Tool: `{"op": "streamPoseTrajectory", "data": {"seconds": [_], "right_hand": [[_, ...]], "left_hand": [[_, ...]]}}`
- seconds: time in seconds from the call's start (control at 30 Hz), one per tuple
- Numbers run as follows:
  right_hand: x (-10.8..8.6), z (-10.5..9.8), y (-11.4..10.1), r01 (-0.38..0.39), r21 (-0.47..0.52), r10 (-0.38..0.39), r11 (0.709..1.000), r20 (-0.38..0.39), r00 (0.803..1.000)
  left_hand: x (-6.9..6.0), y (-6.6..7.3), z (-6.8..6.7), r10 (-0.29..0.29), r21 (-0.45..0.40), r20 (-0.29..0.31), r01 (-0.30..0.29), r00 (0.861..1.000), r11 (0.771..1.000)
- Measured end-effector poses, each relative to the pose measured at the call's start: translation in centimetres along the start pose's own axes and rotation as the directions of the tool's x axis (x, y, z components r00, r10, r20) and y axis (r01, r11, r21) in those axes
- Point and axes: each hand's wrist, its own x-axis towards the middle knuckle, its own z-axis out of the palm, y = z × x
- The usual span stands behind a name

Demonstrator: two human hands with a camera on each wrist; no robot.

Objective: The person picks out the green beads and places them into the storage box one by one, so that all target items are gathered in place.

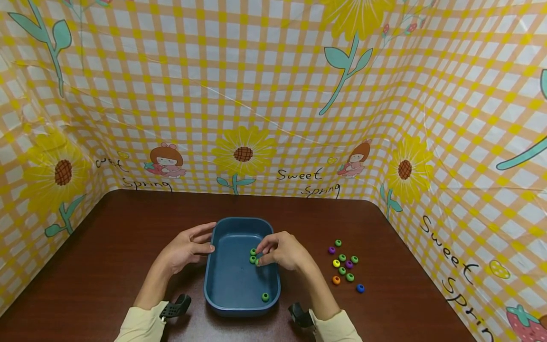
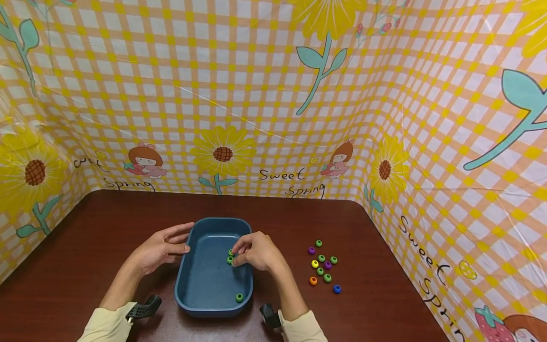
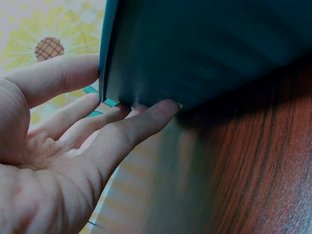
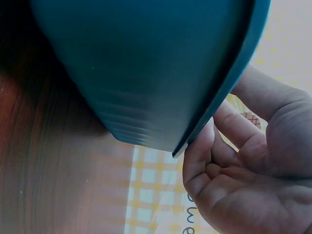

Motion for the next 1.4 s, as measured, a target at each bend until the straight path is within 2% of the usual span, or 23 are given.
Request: {"op": "streamPoseTrajectory", "data": {"seconds": [0.3, 0.47, 0.77, 0.9, 1.07, 1.27, 1.4], "right_hand": [[0.0, -0.1, 0.0, -0.003, 0.005, 0.003, 1.000, 0.010, 1.000], [-0.5, -1.0, 0.1, 0.006, 0.035, -0.007, 0.999, 0.018, 1.000], [-2.1, -3.7, 1.6, 0.020, 0.035, -0.018, 0.999, -0.064, 0.998], [-2.9, -4.7, 2.4, -0.004, 0.049, 0.008, 0.999, -0.081, 0.997], [-3.7, -5.7, 3.4, -0.069, 0.080, 0.077, 0.994, -0.102, 0.992], [-4.6, -6.9, 4.6, -0.072, 0.042, 0.076, 0.997, -0.123, 0.990], [-5.2, -8.0, 5.4, -0.102, 0.039, 0.106, 0.994, -0.118, 0.987]], "left_hand": [[0.0, -0.1, -0.1, 0.001, 0.008, -0.002, -0.001, 1.000, 1.000], [0.1, -0.2, -0.1, -0.001, 0.003, 0.004, 0.001, 1.000, 1.000], [0.2, -0.2, 0.0, -0.002, 0.000, 0.005, 0.002, 1.000, 1.000], [0.1, -0.2, -0.1, -0.001, 0.000, 0.007, 0.001, 1.000, 1.000], [0.1, -0.2, -0.1, 0.000, 0.008, 0.001, 0.000, 1.000, 1.000], [0.2, -0.1, 0.1, -0.004, 0.008, -0.013, 0.004, 1.000, 1.000], [0.2, -0.1, 0.1, -0.006, 0.005, -0.018, 0.006, 1.000, 1.000]]}}
